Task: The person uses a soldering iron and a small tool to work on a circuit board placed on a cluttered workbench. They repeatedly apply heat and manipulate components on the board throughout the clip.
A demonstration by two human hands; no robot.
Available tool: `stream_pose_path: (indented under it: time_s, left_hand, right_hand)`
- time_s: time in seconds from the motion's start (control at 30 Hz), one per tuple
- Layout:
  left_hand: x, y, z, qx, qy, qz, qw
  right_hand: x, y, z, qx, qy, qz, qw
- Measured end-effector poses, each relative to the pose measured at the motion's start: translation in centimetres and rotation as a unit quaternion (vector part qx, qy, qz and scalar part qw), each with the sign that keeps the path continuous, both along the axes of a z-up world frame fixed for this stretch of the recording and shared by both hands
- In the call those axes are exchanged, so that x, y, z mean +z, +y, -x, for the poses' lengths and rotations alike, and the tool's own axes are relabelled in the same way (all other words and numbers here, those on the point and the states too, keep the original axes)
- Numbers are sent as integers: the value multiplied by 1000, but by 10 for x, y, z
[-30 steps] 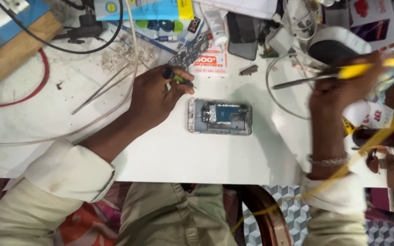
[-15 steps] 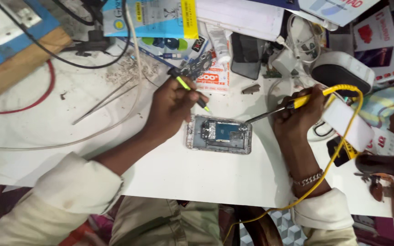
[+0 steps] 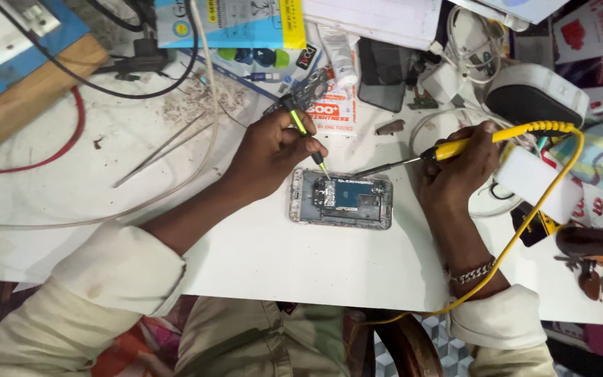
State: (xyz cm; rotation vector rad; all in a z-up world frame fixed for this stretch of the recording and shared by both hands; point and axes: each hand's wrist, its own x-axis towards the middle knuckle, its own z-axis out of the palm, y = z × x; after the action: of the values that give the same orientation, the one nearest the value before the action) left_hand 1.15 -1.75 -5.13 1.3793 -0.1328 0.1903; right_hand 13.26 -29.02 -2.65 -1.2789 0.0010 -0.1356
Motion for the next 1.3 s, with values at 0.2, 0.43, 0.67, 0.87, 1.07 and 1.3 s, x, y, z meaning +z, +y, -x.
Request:
stream_pose_path:
  time_s: [0.2, 0.43, 0.67, 0.87, 1.07, 1.3]
  left_hand:
    - [13, 5, 5, -14, 45, -82, 996]
    - [12, 4, 8, 0, 37, -90, 995]
    - [12, 5, 7, 2, 24, -84, 996]
    - [15, 4, 8, 11, 44, -119, 992]
    - [14, 3, 8, 12, 44, -130, 991]
    - [16, 4, 9, 16, 49, -148, 988]
  right_hand:
    - [5, -5, 1, 11, -32, -5, 999]
    - [7, -9, 7, 20, -57, 46, 997]
    - [4, -11, 4, 35, -58, 31, 997]
    - [6, -10, 4, 36, -53, 40, 997]
    - [3, -8, 9, 45, -31, 51, 997]
    - [1, -8, 11, 58, -59, 56, 995]
